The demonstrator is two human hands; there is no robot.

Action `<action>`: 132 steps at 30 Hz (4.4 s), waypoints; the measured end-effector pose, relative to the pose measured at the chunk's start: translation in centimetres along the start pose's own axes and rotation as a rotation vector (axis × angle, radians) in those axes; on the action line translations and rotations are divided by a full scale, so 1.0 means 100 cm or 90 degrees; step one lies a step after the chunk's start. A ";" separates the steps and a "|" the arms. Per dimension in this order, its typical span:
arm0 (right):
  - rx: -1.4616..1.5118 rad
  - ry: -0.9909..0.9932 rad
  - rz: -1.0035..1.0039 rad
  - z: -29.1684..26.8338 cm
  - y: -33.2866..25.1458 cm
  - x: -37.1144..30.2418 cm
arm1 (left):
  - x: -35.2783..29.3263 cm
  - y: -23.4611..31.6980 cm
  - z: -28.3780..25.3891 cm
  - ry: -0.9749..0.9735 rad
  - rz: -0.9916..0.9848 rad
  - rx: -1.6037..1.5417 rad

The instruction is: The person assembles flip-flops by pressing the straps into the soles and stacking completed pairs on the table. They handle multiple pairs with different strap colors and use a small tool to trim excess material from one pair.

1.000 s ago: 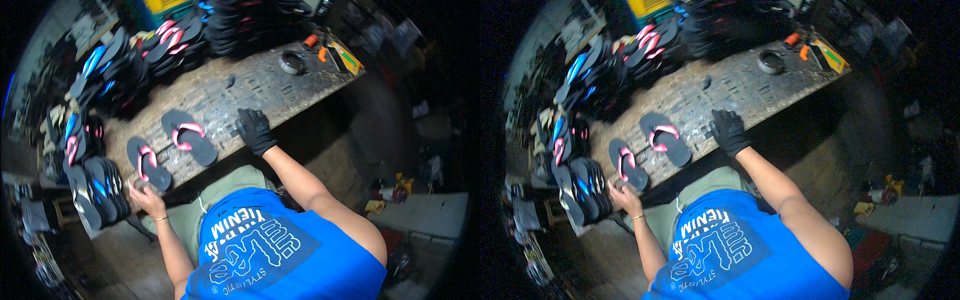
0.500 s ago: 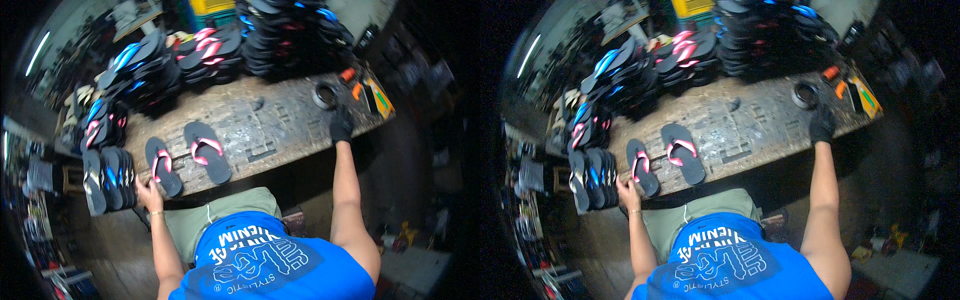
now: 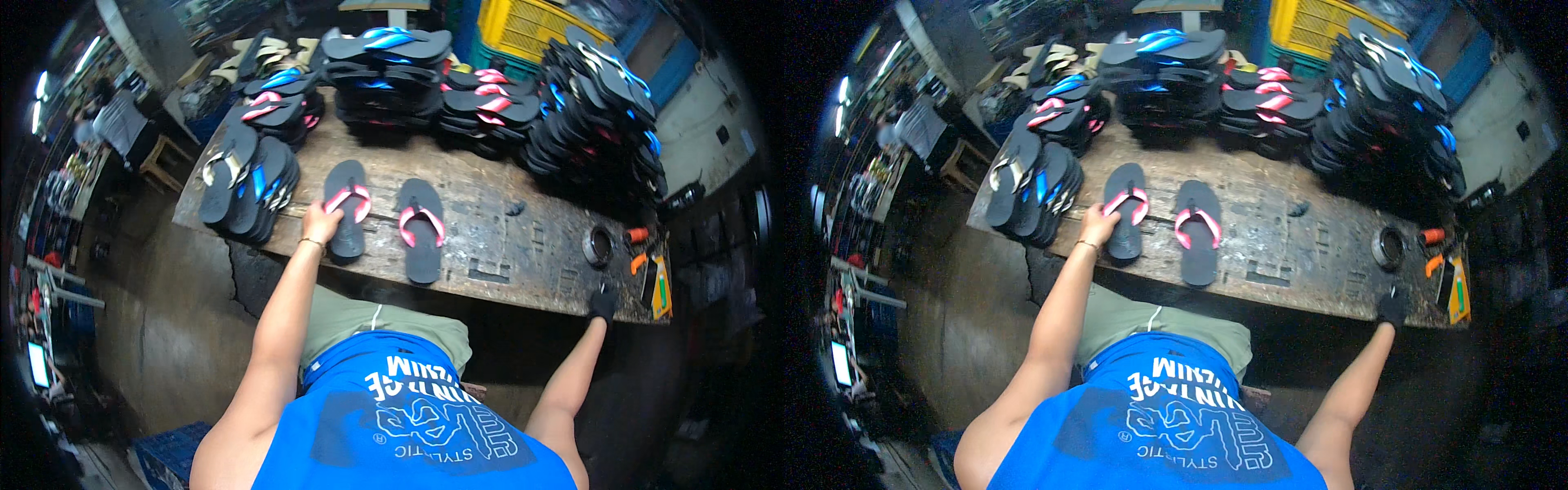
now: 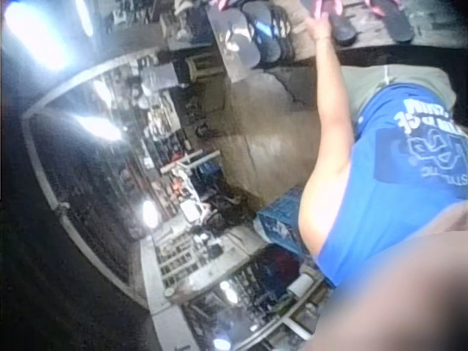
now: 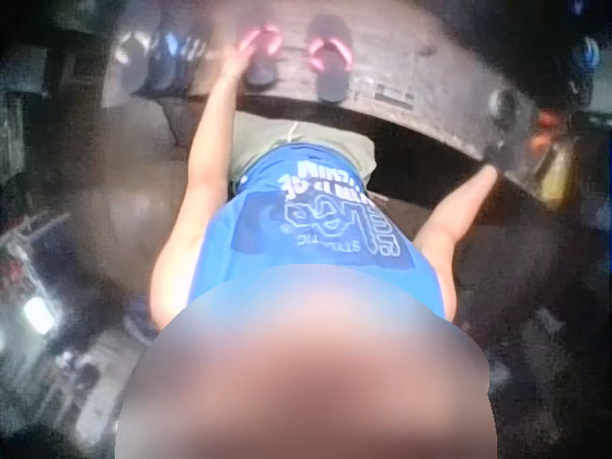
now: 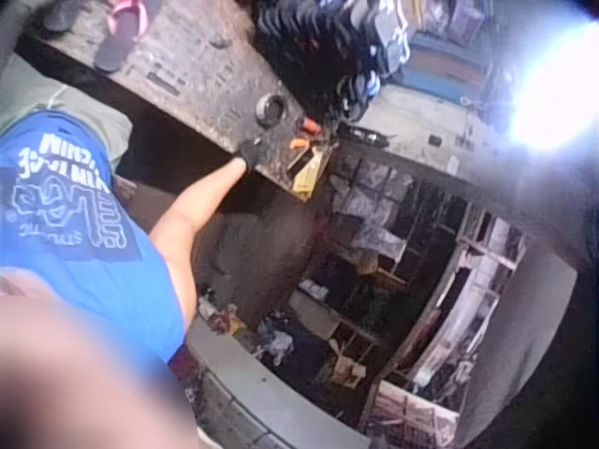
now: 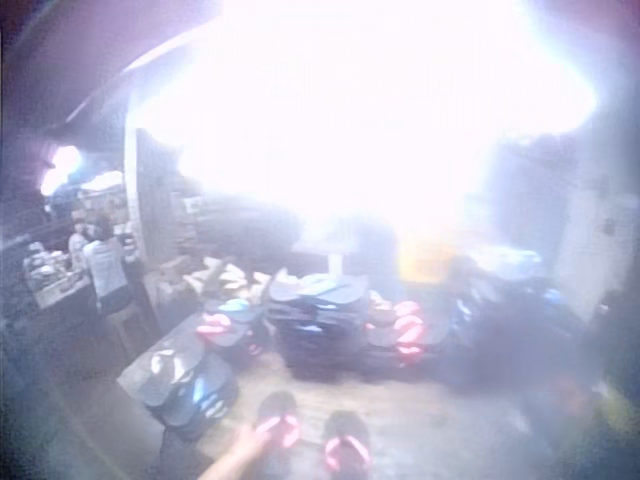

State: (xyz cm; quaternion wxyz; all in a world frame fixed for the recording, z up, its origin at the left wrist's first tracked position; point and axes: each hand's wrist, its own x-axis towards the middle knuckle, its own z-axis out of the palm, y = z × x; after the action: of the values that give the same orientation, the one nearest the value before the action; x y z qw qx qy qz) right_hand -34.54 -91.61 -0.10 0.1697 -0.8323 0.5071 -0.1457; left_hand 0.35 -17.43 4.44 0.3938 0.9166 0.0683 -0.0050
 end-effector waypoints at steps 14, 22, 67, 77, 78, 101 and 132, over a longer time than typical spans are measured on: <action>0.765 -0.637 -0.072 -0.012 -0.344 -0.393 | -0.090 0.072 -0.057 0.087 0.096 -0.760; 0.726 -0.723 -0.198 -0.023 -0.419 -0.422 | -0.120 0.078 -0.088 0.158 0.055 -0.827; 0.753 0.226 -0.167 -0.180 -0.161 -0.234 | -0.117 0.094 0.068 -0.015 0.291 0.028; 0.536 -0.255 -0.278 -0.044 -0.302 -0.320 | -0.096 0.097 0.026 -0.174 0.256 -0.241; 0.528 -0.270 -0.349 -0.044 -0.309 -0.320 | -0.103 0.094 0.014 -0.200 0.280 -0.257; 0.316 -0.451 -0.554 -0.086 -0.350 -0.294 | -0.152 0.107 -0.055 -0.304 0.526 -0.170; 0.699 -0.301 -0.340 -0.045 -0.380 -0.348 | -0.125 0.085 -0.071 0.014 0.561 -0.090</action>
State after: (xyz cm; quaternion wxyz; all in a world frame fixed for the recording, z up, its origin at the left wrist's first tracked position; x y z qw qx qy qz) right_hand -21.61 -44.81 17.82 0.6346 -0.7319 0.0837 -0.2337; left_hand -11.24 -19.54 16.25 0.4193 0.8290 -0.3247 0.1775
